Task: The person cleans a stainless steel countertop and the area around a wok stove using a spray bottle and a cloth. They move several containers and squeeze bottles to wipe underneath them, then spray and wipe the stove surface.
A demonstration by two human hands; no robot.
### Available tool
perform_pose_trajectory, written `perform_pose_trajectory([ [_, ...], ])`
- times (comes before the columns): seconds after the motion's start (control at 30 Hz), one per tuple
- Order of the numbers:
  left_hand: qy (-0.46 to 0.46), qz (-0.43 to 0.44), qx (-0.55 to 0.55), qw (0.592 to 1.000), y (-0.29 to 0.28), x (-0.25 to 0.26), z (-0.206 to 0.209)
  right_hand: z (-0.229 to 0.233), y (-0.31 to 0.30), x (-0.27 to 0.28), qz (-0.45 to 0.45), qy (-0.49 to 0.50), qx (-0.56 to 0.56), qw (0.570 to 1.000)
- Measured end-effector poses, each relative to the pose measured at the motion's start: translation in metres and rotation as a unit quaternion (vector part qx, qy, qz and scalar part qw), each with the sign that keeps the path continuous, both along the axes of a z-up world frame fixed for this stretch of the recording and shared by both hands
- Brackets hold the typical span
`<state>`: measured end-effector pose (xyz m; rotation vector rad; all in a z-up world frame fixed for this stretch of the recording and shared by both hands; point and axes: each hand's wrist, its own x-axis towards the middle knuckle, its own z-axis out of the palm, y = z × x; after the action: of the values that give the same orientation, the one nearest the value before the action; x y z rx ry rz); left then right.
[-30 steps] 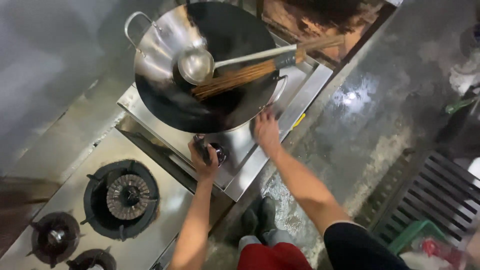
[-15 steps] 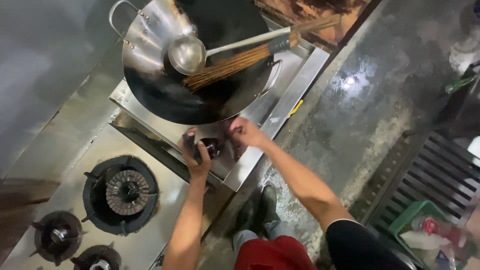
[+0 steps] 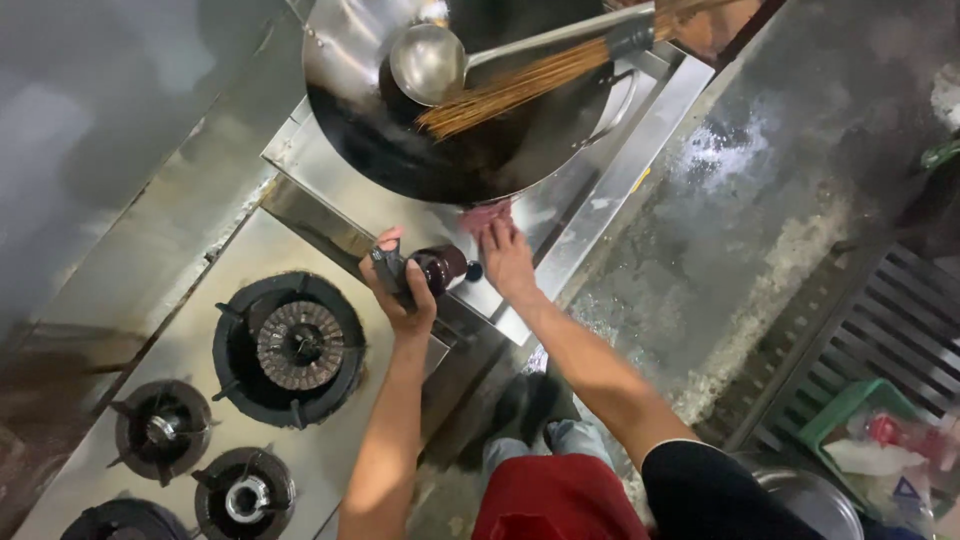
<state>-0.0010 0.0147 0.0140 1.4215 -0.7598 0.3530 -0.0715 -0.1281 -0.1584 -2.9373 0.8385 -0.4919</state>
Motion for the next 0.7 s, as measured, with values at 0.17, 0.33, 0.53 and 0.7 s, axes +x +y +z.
perform_pose_trajectory([
  [0.17, 0.009, -0.022, -0.003, 1.0, 0.013, 0.003, -0.003, 0.055, 0.02, 0.018, 0.173, -0.082, 0.119, 0.974],
  [0.33, 0.014, -0.046, -0.022, 0.999, 0.008, 0.015, -0.002, 0.019, -0.002, 0.012, 0.367, -0.182, 0.074, 0.909],
  [0.53, 0.015, -0.039, -0.011, 0.999, 0.01, 0.027, -0.016, -0.038, -0.08, -0.024, 0.255, -0.032, -0.009, 0.966],
  [0.7, 0.042, -0.022, -0.026, 0.999, 0.013, 0.022, -0.01, 0.063, -0.021, -0.029, 0.096, 0.269, 0.069, 0.956],
])
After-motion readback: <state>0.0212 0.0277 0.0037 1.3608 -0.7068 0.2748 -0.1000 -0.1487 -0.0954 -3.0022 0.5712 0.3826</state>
